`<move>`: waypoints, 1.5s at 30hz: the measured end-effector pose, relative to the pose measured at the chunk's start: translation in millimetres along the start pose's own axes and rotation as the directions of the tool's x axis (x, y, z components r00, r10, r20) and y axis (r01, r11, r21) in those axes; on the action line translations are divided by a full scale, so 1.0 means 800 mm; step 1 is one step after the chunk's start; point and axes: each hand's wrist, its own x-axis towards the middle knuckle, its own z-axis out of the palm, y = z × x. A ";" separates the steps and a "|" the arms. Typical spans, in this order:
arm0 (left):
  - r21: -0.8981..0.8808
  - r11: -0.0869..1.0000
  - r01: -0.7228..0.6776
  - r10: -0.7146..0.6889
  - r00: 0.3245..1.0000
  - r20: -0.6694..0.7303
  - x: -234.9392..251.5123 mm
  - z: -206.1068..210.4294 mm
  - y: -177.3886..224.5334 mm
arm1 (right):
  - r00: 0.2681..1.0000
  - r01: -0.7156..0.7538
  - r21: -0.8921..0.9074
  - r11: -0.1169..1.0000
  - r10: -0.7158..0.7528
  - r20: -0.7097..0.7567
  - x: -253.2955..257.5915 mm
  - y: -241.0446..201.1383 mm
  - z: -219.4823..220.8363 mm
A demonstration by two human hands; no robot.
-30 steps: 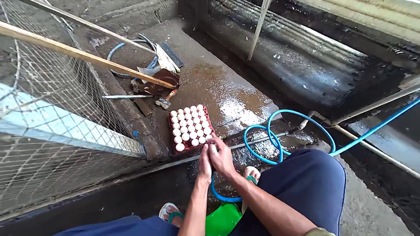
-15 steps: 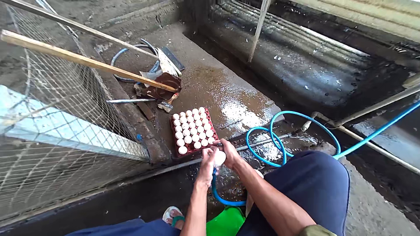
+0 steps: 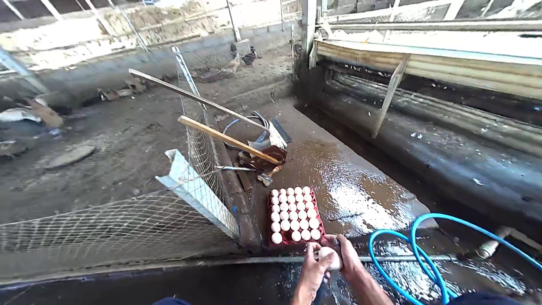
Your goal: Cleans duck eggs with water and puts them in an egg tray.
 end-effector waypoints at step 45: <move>-0.155 0.986 -0.067 0.049 0.992 -0.115 -0.003 0.005 0.004 | 0.953 0.299 -0.247 0.922 -0.279 0.116 -0.037 0.008 0.022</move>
